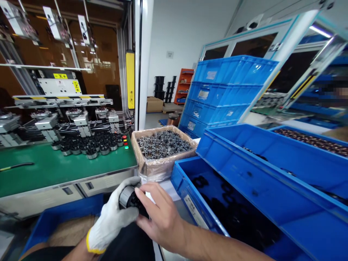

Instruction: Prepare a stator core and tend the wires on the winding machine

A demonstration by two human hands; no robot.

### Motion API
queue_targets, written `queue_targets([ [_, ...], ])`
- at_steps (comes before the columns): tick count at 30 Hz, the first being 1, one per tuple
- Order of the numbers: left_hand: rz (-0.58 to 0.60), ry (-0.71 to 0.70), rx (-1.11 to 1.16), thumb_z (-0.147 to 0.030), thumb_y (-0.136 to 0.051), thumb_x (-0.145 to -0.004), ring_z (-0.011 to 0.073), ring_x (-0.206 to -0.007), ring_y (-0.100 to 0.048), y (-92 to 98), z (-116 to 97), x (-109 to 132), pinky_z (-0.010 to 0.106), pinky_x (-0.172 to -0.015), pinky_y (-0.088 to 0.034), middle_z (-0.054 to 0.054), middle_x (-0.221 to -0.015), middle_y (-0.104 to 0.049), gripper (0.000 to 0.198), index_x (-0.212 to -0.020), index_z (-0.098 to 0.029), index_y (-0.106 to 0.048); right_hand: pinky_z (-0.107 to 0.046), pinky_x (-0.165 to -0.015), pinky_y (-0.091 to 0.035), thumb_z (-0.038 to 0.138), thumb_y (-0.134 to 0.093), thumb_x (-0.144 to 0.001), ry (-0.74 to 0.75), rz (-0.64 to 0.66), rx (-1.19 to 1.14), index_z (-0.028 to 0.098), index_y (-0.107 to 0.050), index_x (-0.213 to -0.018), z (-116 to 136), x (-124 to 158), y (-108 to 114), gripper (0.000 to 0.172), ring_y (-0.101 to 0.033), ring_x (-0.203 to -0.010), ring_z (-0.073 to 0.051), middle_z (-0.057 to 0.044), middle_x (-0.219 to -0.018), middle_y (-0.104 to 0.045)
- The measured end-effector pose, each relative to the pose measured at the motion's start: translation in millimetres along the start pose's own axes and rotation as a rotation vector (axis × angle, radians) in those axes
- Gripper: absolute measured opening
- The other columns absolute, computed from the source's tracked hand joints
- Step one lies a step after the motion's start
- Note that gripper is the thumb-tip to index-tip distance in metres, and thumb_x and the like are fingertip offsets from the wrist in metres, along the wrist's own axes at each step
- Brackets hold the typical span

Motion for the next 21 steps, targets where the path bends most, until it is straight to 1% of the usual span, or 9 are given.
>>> queue_targets([
  [3,-0.04,-0.13,0.032,-0.01,-0.062,-0.065,0.0187,-0.104,-0.065,5.1,-7,1,0.023,-0.09,-0.052,0.002,-0.12,-0.067,0.071,-0.134,-0.023,-0.05,-0.042,-0.096,-0.055,0.018,-0.069,-0.084,-0.041,0.079,-0.096,0.014,-0.051,-0.136,-4,-2,0,0.055,-0.058,-0.114,-0.025,-0.017,-0.118,-0.059],
  [6,-0.098,-0.333,-0.012,-0.015,-0.067,-0.068,0.0212,-0.114,-0.062,11.8,-22,5,0.025,-0.099,-0.05,0.006,-0.127,-0.064,0.064,-0.129,-0.02,-0.052,-0.037,-0.096,-0.055,0.028,-0.067,-0.088,-0.343,0.126,-0.285,0.017,-0.054,-0.131,-22,3,-4,0.046,-0.06,-0.113,-0.023,-0.015,-0.123,-0.058],
  [8,-0.111,-0.408,-0.108,-0.015,-0.068,-0.067,0.0229,-0.116,-0.062,12.1,-28,7,0.026,-0.098,-0.05,0.006,-0.127,-0.064,0.063,-0.128,-0.02,-0.054,-0.029,-0.083,-0.057,0.026,-0.064,-0.089,-0.569,0.146,-0.478,0.017,-0.059,-0.116,-31,10,-13,0.029,-0.066,-0.096,-0.018,-0.01,-0.106,-0.065],
  [10,-0.077,-0.4,-0.143,-0.014,-0.067,-0.064,0.0248,-0.118,-0.061,9.2,-27,7,0.026,-0.096,-0.052,0.006,-0.128,-0.064,0.067,-0.13,-0.02,-0.054,-0.023,-0.069,-0.056,0.023,-0.064,-0.089,-0.681,0.179,-0.601,0.016,-0.062,-0.098,-32,15,-21,0.011,-0.066,-0.077,-0.014,-0.004,-0.086,-0.067],
  [12,-0.018,-0.308,-0.127,-0.014,-0.067,-0.062,0.0249,-0.114,-0.063,5.3,-22,6,0.027,-0.092,-0.054,0.006,-0.128,-0.065,0.077,-0.137,-0.021,-0.05,-0.02,-0.063,-0.053,0.016,-0.062,-0.088,-0.63,0.164,-0.524,0.017,-0.062,-0.088,-30,12,-19,0.001,-0.064,-0.069,-0.012,-0.001,-0.076,-0.066],
  [14,0.032,-0.156,-0.158,-0.014,-0.071,-0.059,0.0233,-0.106,-0.066,2.3,-15,5,0.027,-0.089,-0.055,0.003,-0.126,-0.065,0.092,-0.146,-0.025,-0.041,-0.02,-0.064,-0.052,0.009,-0.059,-0.088,-0.416,0.078,-0.299,0.017,-0.063,-0.092,-23,4,-5,0.009,-0.064,-0.07,-0.012,-0.002,-0.078,-0.067],
  [16,0.013,-0.052,-0.243,-0.014,-0.074,-0.056,0.0223,-0.105,-0.066,3.6,-12,6,0.028,-0.092,-0.054,0.0,-0.125,-0.065,0.099,-0.148,-0.031,-0.039,-0.024,-0.066,-0.053,0.005,-0.055,-0.089,-0.143,0.038,-0.061,0.015,-0.062,-0.102,-10,-3,5,0.018,-0.064,-0.074,-0.014,-0.005,-0.082,-0.068],
  [18,-0.045,-0.023,-0.289,-0.017,-0.074,-0.059,0.0229,-0.111,-0.064,6.6,-13,6,0.03,-0.099,-0.05,-0.002,-0.125,-0.065,0.09,-0.143,-0.033,-0.046,-0.028,-0.067,-0.053,0.003,-0.053,-0.089,0.036,0.064,0.088,0.012,-0.06,-0.106,-1,-5,7,0.021,-0.065,-0.076,-0.016,-0.007,-0.083,-0.068],
  [21,-0.086,-0.079,-0.197,-0.02,-0.073,-0.065,0.0225,-0.117,-0.061,7.1,-12,6,0.028,-0.104,-0.047,-0.001,-0.125,-0.066,0.075,-0.136,-0.028,-0.053,-0.028,-0.07,-0.054,0.004,-0.054,-0.089,0.048,0.077,0.118,0.012,-0.059,-0.107,0,-6,8,0.021,-0.066,-0.08,-0.017,-0.009,-0.087,-0.068],
])
Point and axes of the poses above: each hand's wrist, its own x-axis away from the middle knuckle, its own y-axis out of the back of the hand, z = x × y, the point moved 6 cm from there along -x, towards the middle knuckle
